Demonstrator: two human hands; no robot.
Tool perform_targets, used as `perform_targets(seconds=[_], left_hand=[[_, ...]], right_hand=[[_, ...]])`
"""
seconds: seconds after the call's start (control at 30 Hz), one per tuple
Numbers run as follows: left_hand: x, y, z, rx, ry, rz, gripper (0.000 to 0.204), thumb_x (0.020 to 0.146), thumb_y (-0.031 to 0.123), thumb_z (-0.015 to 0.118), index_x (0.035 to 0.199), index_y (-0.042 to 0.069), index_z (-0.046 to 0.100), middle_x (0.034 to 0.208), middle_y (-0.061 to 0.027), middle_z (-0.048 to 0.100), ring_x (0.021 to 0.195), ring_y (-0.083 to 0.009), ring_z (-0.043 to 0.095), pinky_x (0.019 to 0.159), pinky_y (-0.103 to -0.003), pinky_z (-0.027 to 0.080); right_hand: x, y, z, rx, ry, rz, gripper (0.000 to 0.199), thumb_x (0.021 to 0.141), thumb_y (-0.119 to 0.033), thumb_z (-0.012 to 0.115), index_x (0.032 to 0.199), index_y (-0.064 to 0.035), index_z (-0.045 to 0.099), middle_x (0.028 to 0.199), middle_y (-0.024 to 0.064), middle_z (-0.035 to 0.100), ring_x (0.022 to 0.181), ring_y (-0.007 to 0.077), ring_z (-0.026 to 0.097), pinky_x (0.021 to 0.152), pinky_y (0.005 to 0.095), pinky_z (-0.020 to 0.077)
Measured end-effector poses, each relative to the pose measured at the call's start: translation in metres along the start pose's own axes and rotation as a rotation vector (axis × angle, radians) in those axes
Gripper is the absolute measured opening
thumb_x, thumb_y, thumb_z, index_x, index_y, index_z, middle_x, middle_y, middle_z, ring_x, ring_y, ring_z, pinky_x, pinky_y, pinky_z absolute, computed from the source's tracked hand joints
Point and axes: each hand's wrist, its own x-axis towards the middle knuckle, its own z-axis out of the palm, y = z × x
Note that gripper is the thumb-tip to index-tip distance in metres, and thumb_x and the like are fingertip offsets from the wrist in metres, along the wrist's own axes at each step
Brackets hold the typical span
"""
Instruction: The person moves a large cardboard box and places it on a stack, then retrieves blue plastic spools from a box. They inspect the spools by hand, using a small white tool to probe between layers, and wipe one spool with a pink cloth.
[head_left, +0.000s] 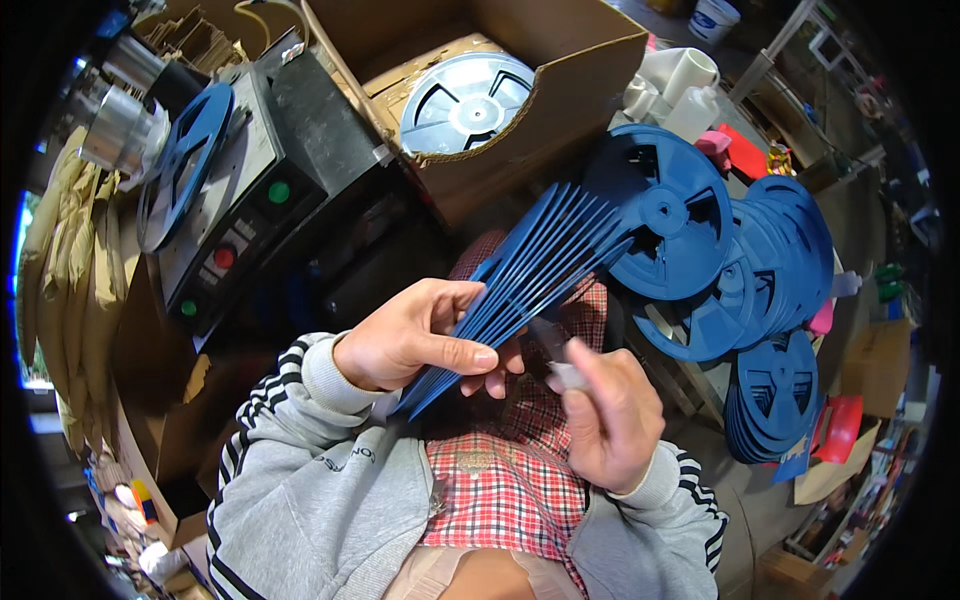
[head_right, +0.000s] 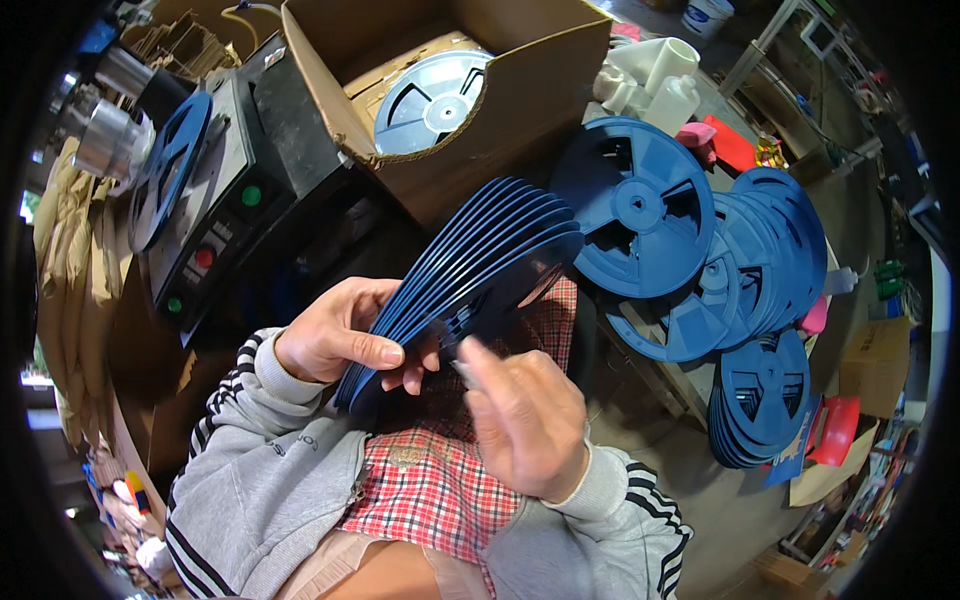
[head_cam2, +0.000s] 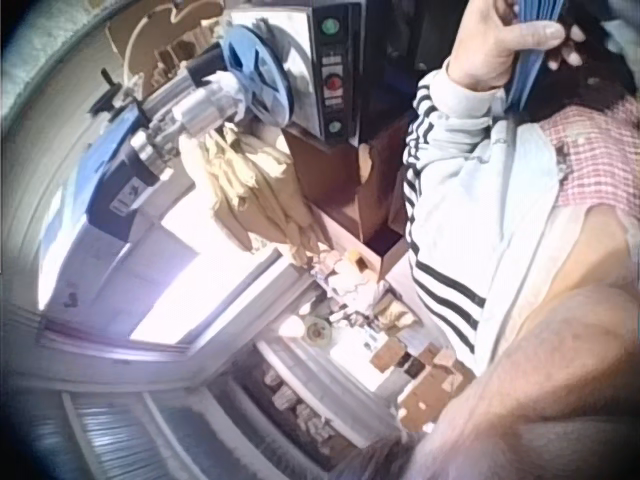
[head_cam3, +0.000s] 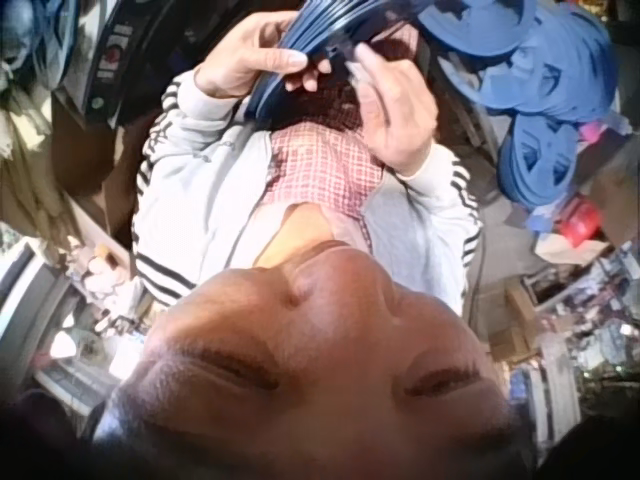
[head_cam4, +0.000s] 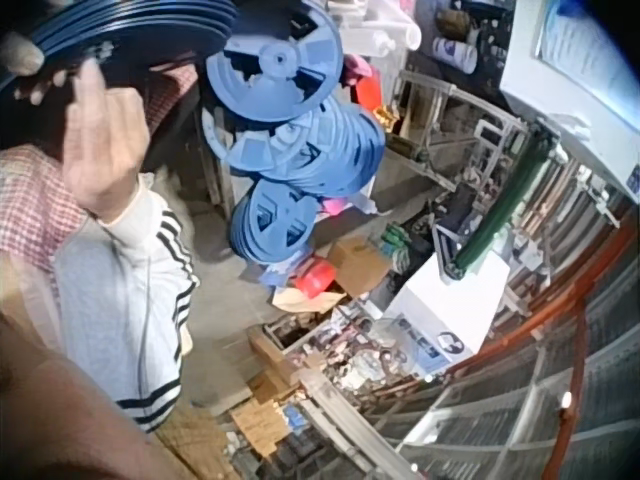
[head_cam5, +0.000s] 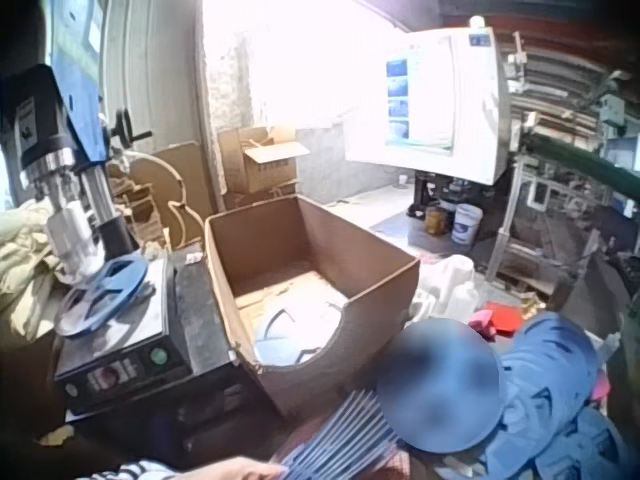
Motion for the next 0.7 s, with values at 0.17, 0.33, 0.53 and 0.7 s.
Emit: perform_targets(seconds=[0.17, 0.33, 0.53, 0.7], left_hand=[[0.003, -0.005, -0.001, 0.047, -0.022, 0.082, 0.050, 0.079, -0.007, 0.073, 0.124, -0.003, 0.054, 0.108, -0.0102, 0.067, 0.098, -0.0166, 0.066, 0.088, -0.028, 0.054], [0.004, -0.001, 0.003, -0.007, -0.086, 0.083, 0.059, 0.074, -0.014, 0.073, 0.128, -0.001, 0.053, 0.116, -0.0086, 0.064, 0.107, -0.0159, 0.063, 0.092, -0.030, 0.052], [0.007, 0.001, 0.010, -0.005, -0.170, 0.005, 0.055, 0.081, -0.005, 0.071, 0.130, -0.006, 0.047, 0.109, -0.0160, 0.065, 0.099, -0.0240, 0.067, 0.086, -0.034, 0.057], [0.009, -0.013, 0.001, 0.044, -0.156, 0.081, 0.055, 0.079, -0.007, 0.074, 0.129, -0.002, 0.050, 0.120, -0.0095, 0.062, 0.106, -0.0144, 0.063, 0.092, -0.029, 0.052]], right_hand=[[0.010, -0.005, 0.019, -0.124, 0.042, -0.275, 0.027, 0.087, -0.010, 0.066, 0.108, 0.0013, 0.054, 0.105, 0.0190, 0.068, 0.101, 0.0292, 0.065, 0.092, 0.0434, 0.0505], [0.016, -0.007, 0.023, -0.181, -0.113, -0.260, 0.022, 0.092, -0.016, 0.059, 0.100, -0.0030, 0.043, 0.118, 0.0257, 0.064, 0.122, 0.0390, 0.057, 0.112, 0.0573, 0.0304], [0.015, 0.019, 0.003, -0.247, -0.004, -0.205, 0.021, 0.093, -0.009, 0.059, 0.101, -0.0024, 0.041, 0.122, 0.0290, 0.061, 0.120, 0.0445, 0.057, 0.111, 0.0579, 0.0302], [0.010, 0.001, 0.017, -0.104, -0.176, -0.287, 0.023, 0.089, -0.010, 0.063, 0.098, -0.0032, 0.043, 0.122, 0.0278, 0.061, 0.123, 0.0409, 0.056, 0.111, 0.0548, 0.0327]])
